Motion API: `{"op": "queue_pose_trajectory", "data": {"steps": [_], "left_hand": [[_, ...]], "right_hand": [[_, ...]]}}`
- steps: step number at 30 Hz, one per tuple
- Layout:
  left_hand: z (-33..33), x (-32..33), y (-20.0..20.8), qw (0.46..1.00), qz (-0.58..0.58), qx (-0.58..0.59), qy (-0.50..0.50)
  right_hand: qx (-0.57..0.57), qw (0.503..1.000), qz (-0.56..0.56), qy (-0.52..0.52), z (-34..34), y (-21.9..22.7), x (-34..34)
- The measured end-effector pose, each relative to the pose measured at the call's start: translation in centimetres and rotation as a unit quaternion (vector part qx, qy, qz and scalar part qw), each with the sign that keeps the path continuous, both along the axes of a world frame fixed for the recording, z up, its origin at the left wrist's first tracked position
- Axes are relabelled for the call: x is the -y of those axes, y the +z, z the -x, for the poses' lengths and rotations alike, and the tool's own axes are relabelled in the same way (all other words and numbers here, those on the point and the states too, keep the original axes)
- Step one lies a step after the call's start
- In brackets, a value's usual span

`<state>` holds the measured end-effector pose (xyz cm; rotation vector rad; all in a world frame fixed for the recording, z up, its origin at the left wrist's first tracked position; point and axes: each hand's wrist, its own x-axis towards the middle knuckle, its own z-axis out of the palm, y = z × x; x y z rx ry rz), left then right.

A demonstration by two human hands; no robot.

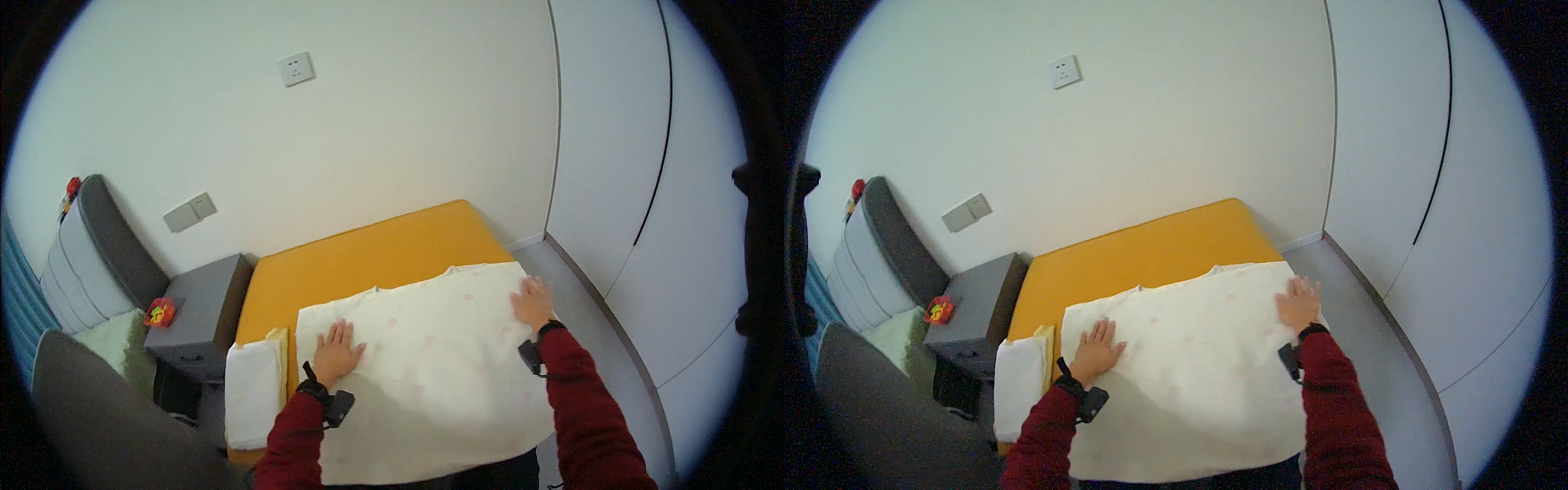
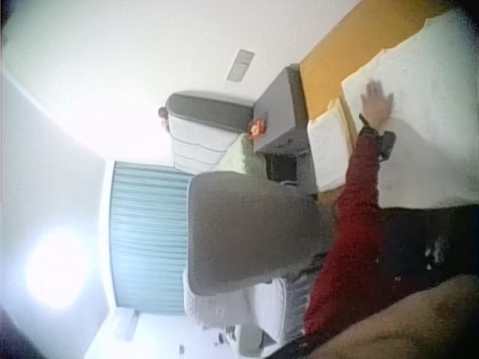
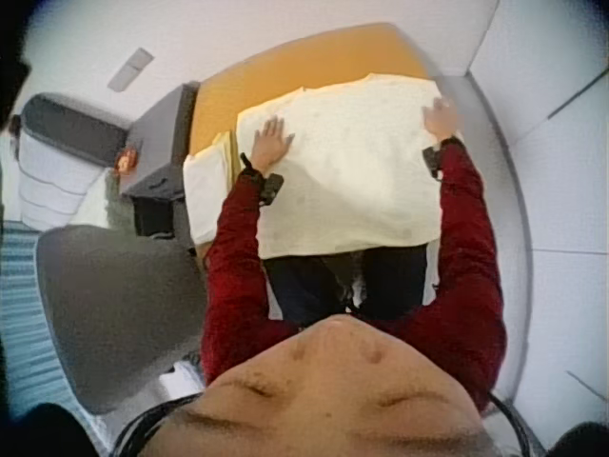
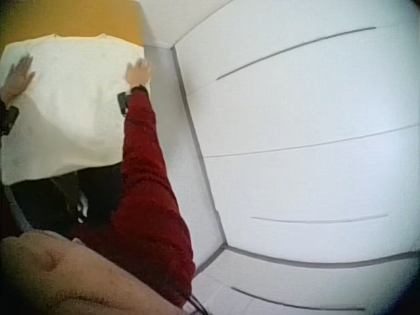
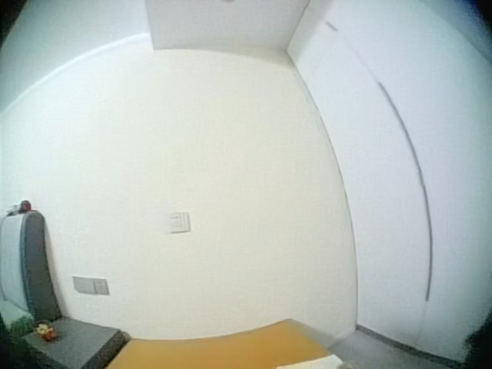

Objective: The person folds a white sheet with pink polka dots on a yellow bench. They spread the sheet, smooth it, fold it in half lengthwise, then fold it into a compact rectangle and place it on a stack of folded linens.

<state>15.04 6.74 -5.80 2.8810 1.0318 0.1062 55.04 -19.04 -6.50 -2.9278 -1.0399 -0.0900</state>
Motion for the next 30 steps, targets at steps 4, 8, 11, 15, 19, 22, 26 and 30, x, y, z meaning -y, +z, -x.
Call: {"op": "queue_pose_trajectory", "data": {"steps": [4, 8, 11, 15, 19, 22, 26, 30], "left_hand": [[4.0, 1.8, 2.0, 0.997, -0.048, -0.010, 0.060], [-0.2, 9.0, 0.7, 0.992, -0.018, 0.099, -0.071], [-1.1, 13.5, -0.7, 0.992, -0.026, 0.087, -0.090], [4.7, 13.2, -0.5, 0.999, -0.017, 0.041, -0.006], [13.0, 12.4, 0.0, 0.993, 0.086, 0.016, 0.076], [17.4, 14.7, -1.5, 0.981, 0.104, 0.141, 0.084], [21.8, 19.0, -3.3, 0.832, 0.222, 0.410, 0.301], [22.5, 21.2, -4.2, 0.680, 0.394, 0.507, 0.353]], "right_hand": [[0.144, 0.988, -0.010, 0.061, 2.8, 1.3, 3.8], [0.063, 0.957, -0.145, 0.244, 13.8, 1.0, 2.0], [0.011, 0.935, -0.114, 0.334, 19.8, 0.3, 2.1], [0.042, 0.970, -0.149, 0.187, 15.6, 0.3, 8.1], [-0.069, 0.989, -0.130, -0.019, 9.1, -1.9, 16.3], [-0.217, 0.952, -0.188, -0.102, 7.3, -4.9, 22.8], [-0.325, 0.794, -0.497, -0.134, 10.3, -7.9, 29.9], [-0.475, 0.700, -0.505, -0.173, 12.8, -7.4, 31.5]]}}
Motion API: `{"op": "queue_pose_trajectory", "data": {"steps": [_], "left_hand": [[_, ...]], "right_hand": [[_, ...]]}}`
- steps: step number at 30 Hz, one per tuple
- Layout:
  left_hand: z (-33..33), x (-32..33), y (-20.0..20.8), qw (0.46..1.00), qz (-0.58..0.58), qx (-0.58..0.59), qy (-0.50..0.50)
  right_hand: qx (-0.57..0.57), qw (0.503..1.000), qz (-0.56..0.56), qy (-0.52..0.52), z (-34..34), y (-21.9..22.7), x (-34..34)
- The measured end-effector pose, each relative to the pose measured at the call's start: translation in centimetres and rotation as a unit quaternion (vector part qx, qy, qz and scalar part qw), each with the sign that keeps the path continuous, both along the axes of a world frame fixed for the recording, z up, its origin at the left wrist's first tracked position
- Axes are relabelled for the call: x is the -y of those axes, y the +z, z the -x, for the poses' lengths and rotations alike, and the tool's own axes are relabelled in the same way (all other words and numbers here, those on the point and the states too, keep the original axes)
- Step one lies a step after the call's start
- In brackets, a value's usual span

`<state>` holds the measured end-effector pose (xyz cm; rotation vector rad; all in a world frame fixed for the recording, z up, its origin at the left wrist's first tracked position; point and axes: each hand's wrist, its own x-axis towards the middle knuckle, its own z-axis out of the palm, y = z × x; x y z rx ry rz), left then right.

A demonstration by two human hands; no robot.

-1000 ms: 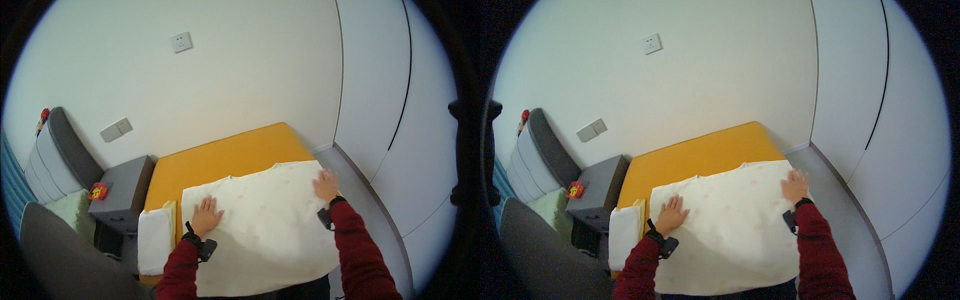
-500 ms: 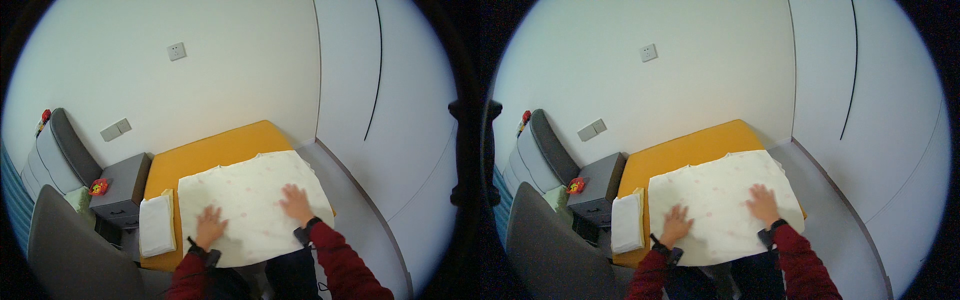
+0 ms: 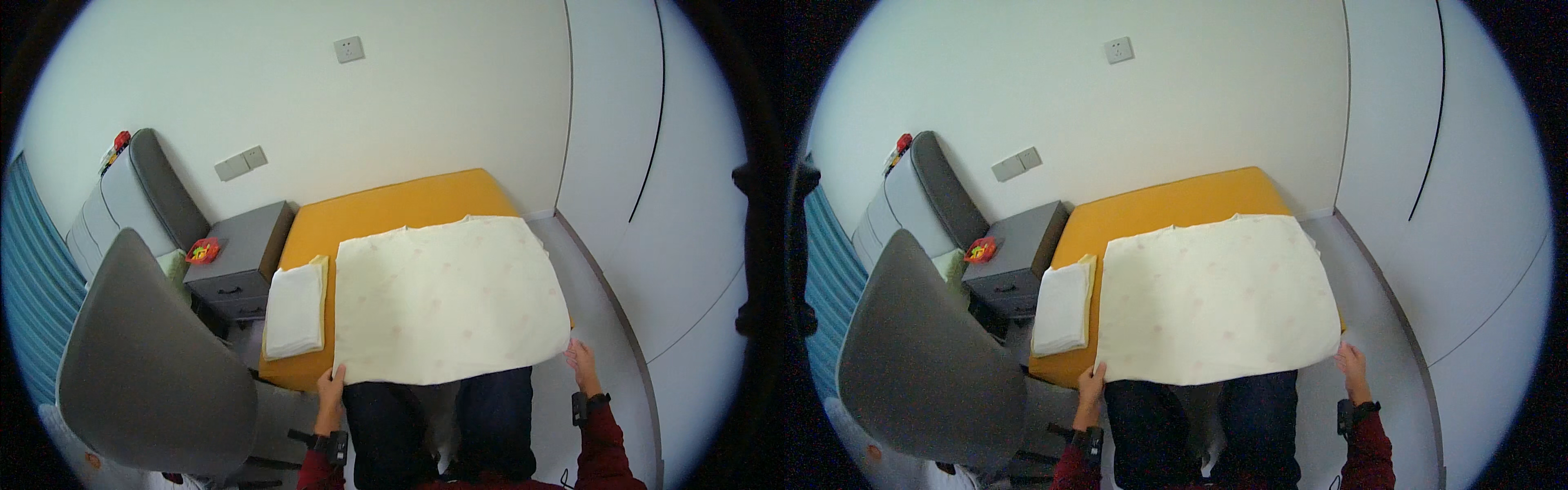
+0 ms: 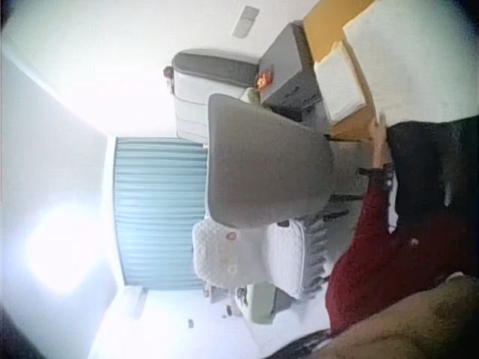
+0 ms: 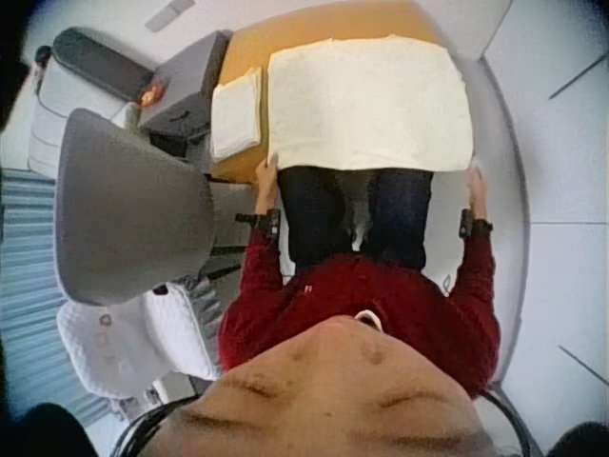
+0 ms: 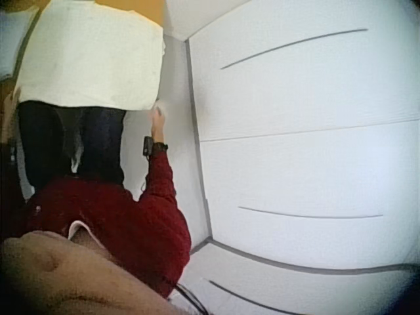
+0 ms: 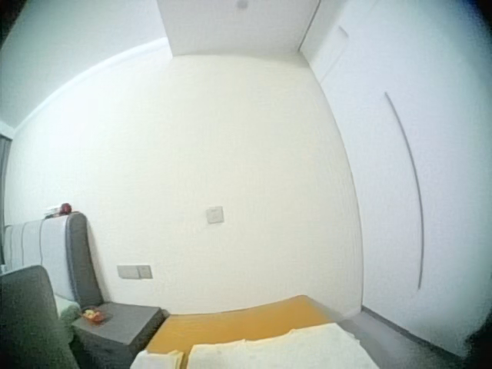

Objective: The person folds a white sheet with pink polka dots on a yellow bench. They spread the sheet, smooth it, fold it in half lengthwise, then fold it into a compact rectangle and place it on a stack of folded linens.

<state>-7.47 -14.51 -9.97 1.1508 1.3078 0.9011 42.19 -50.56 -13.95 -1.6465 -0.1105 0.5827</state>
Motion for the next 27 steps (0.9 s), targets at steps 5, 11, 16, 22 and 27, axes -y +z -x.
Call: {"op": "queue_pose_trajectory", "data": {"steps": [5, 11, 16, 22, 27], "left_hand": [[-0.6, -0.1, 0.3, 0.995, -0.070, 0.056, 0.053], [0.1, 1.0, 0.8, 0.999, 0.020, 0.046, 0.014], [1.2, 1.5, 2.1, 0.995, 0.068, 0.077, -0.001], [3.2, 0.1, 3.9, 0.988, -0.041, 0.139, -0.050], [2.9, -0.3, 5.0, 0.990, -0.041, 0.134, -0.032]], "right_hand": [[0.023, 0.997, 0.044, 0.055, 0.9, 1.8, -1.5], [-0.077, 0.989, 0.090, 0.090, 0.7, 2.1, -2.0], [-0.131, 0.986, 0.040, 0.091, 0.7, 2.0, -2.2], [-0.026, 0.995, -0.075, 0.064, -1.4, 4.9, -0.3], [0.114, 0.990, 0.035, 0.070, -2.9, 6.5, 0.0]]}}
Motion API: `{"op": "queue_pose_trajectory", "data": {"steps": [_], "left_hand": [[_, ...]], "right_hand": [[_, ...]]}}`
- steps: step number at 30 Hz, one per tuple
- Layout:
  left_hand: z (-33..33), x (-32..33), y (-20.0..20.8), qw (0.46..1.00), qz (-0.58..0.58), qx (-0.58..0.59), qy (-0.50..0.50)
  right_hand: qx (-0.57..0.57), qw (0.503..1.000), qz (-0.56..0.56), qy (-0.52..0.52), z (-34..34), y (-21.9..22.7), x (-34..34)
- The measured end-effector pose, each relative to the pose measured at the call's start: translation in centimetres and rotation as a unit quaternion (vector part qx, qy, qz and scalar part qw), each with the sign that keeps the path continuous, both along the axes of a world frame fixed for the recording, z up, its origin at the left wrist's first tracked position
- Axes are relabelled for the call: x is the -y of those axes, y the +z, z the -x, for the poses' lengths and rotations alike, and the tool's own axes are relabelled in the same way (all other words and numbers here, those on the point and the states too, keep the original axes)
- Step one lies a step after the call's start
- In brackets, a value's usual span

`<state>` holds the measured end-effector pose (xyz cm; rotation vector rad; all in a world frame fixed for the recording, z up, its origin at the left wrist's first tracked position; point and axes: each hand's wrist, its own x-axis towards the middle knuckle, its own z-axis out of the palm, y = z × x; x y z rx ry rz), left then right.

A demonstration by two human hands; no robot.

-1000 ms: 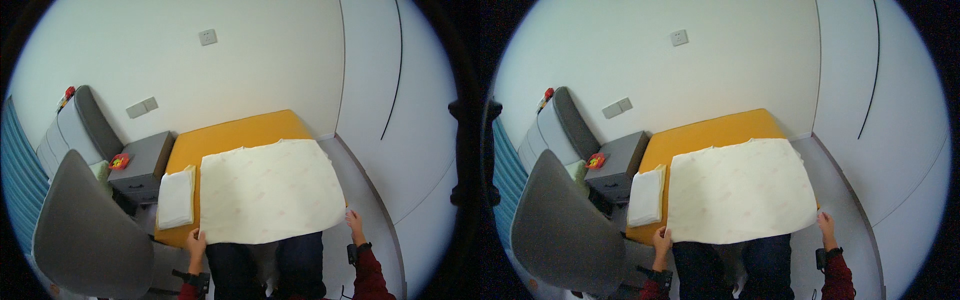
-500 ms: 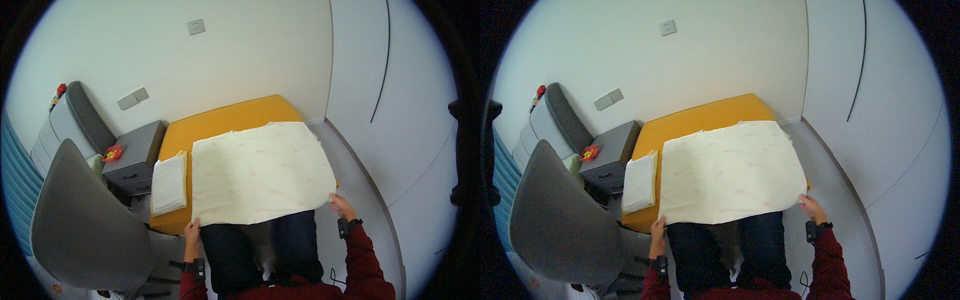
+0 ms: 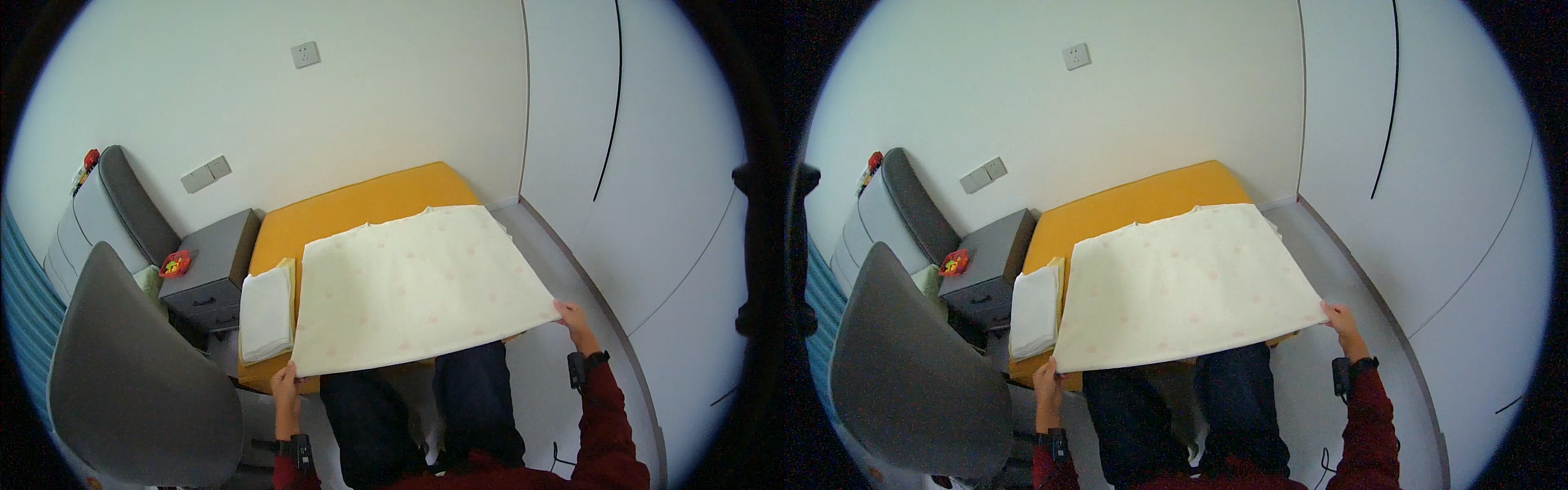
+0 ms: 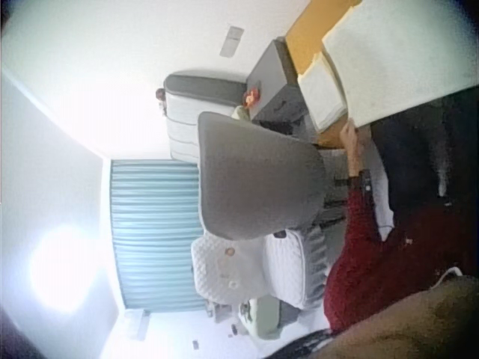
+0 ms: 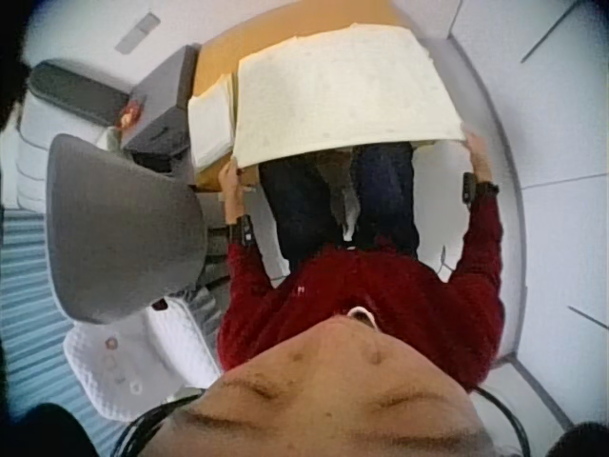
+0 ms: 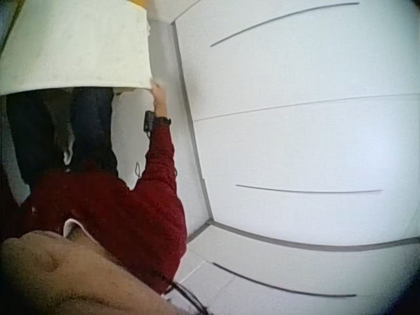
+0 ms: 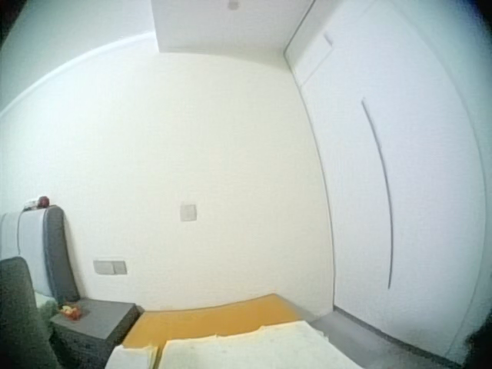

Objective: The person folds a white sheet with pink polka dots on a yellow bench. They spread the sheet, smooth it, fold it in half lengthwise, then fold it into a compact rectangle and place it on a stack of folded linens.

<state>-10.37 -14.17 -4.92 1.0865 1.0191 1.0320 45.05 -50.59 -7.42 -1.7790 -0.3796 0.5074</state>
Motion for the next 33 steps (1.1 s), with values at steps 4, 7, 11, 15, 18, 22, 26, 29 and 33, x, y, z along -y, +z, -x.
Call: {"op": "queue_pose_trajectory", "data": {"steps": [4, 7, 11, 15, 18, 22, 26, 29, 33], "left_hand": [[-0.1, 0.2, 0.6, 0.998, -0.060, 0.007, 0.018], [0.5, 0.3, 0.0, 0.994, -0.041, -0.096, 0.026], [1.4, 0.6, -2.6, 0.982, -0.030, -0.185, 0.021], [2.0, 0.5, -5.2, 0.983, -0.004, -0.182, 0.007], [2.3, 0.3, -5.9, 0.979, -0.014, -0.206, 0.002], [2.5, 0.6, -4.3, 0.936, -0.068, -0.344, -0.001], [-0.9, 0.3, -0.7, 0.873, -0.241, -0.414, 0.088], [-8.5, -1.2, 1.3, 0.893, -0.353, -0.278, 0.021], [-22.8, -2.3, 1.1, 0.805, -0.502, -0.291, -0.124]], "right_hand": [[0.112, 0.992, -0.022, -0.045, -0.7, 0.2, 0.2], [0.157, 0.984, 0.059, -0.052, -0.1, -0.3, 0.7], [0.097, 0.992, 0.046, -0.069, 1.4, -1.9, 1.0], [0.067, 0.995, 0.032, -0.067, 1.3, -3.6, 1.1], [0.072, 0.994, 0.048, -0.068, 0.5, -4.9, 1.1], [0.133, 0.978, 0.157, -0.040, 0.7, -4.7, 1.4], [0.334, 0.887, 0.318, -0.028, 2.2, -0.6, -1.8], [0.426, 0.886, 0.184, 0.006, 5.1, 1.6, -10.5], [0.464, 0.844, 0.137, 0.230, 10.9, 1.8, -24.0]]}}
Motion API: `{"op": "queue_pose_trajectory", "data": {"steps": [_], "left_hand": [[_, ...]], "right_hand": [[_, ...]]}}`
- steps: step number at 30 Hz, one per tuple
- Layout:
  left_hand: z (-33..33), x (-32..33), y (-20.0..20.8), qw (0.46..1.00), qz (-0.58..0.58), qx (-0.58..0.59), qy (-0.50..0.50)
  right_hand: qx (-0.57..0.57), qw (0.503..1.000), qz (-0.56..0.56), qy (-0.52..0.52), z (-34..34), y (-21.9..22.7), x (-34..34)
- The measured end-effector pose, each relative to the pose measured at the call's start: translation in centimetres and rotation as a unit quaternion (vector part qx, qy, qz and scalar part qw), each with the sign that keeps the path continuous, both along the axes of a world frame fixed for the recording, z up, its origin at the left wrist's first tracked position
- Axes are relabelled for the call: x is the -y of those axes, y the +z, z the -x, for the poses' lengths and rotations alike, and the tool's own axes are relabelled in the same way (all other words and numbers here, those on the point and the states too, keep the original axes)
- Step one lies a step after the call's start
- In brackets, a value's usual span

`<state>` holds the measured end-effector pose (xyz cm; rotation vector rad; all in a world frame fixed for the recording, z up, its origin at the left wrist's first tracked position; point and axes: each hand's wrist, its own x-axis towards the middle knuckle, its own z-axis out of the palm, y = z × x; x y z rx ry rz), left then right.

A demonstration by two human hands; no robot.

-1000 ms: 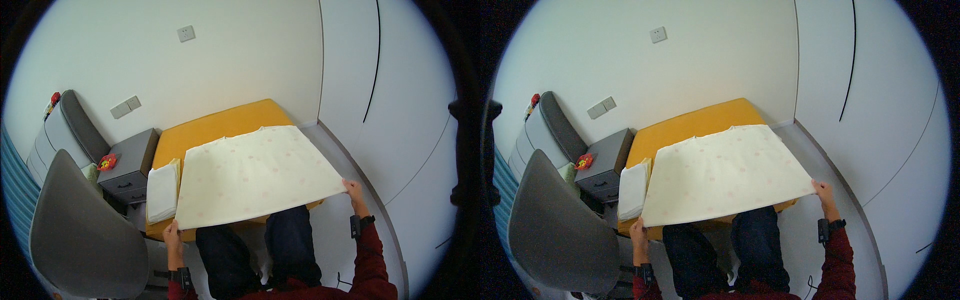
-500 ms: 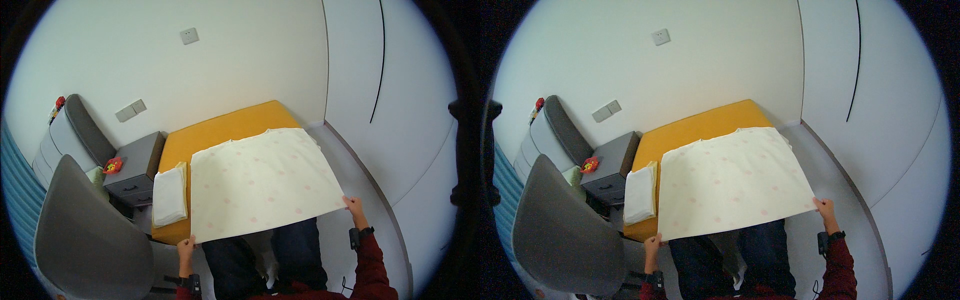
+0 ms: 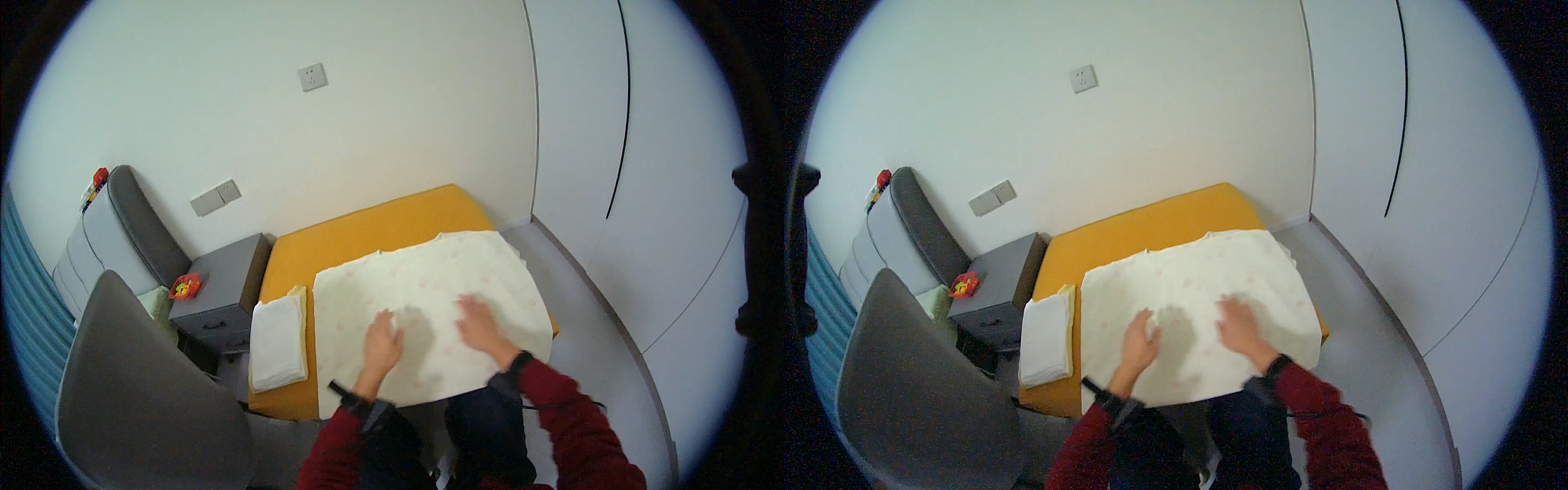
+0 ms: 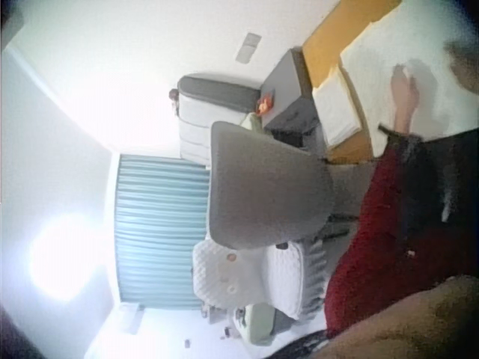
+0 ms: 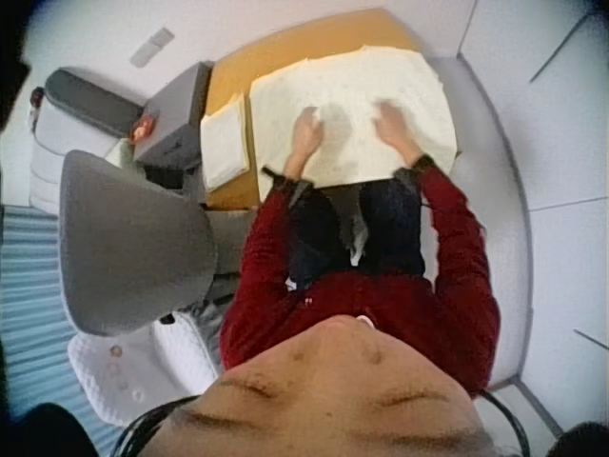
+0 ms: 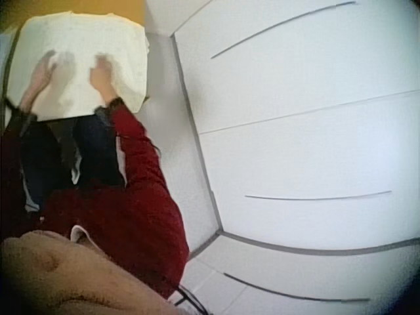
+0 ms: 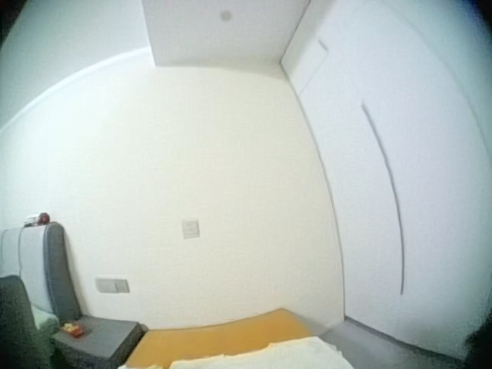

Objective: The person folds a white sheet with pink polka dots on a yellow bench. They spread the sheet, smooth it, fold it in half lengthwise, then fold it into a compact rectangle and place it on a stack of folded linens.

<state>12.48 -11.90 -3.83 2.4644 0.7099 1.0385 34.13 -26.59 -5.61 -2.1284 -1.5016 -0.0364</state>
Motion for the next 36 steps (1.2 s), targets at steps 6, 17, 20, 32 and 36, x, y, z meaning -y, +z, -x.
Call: {"op": "queue_pose_trajectory", "data": {"steps": [6, 17, 20, 32, 36], "left_hand": [[-2.7, -1.0, -3.3, 0.959, -0.061, -0.260, 0.094], [8.2, -5.3, -2.7, 0.931, 0.030, -0.314, 0.185], [5.8, -6.3, -1.4, 0.928, -0.019, -0.317, 0.197], [-5.2, -8.2, -4.1, 0.961, -0.119, -0.234, 0.088], [-0.1, -12.0, -3.8, 0.953, -0.030, -0.268, 0.139]], "right_hand": [[0.098, 0.993, 0.061, -0.036, 0.1, -1.0, -3.2], [0.065, 0.948, 0.116, -0.288, -13.1, -1.9, 8.8], [0.125, 0.940, 0.118, -0.294, -13.7, -0.8, 6.3], [0.145, 0.989, 0.023, -0.023, -5.0, -1.5, -9.0], [0.112, 0.983, 0.059, -0.129, -10.8, -1.1, -5.3]]}}
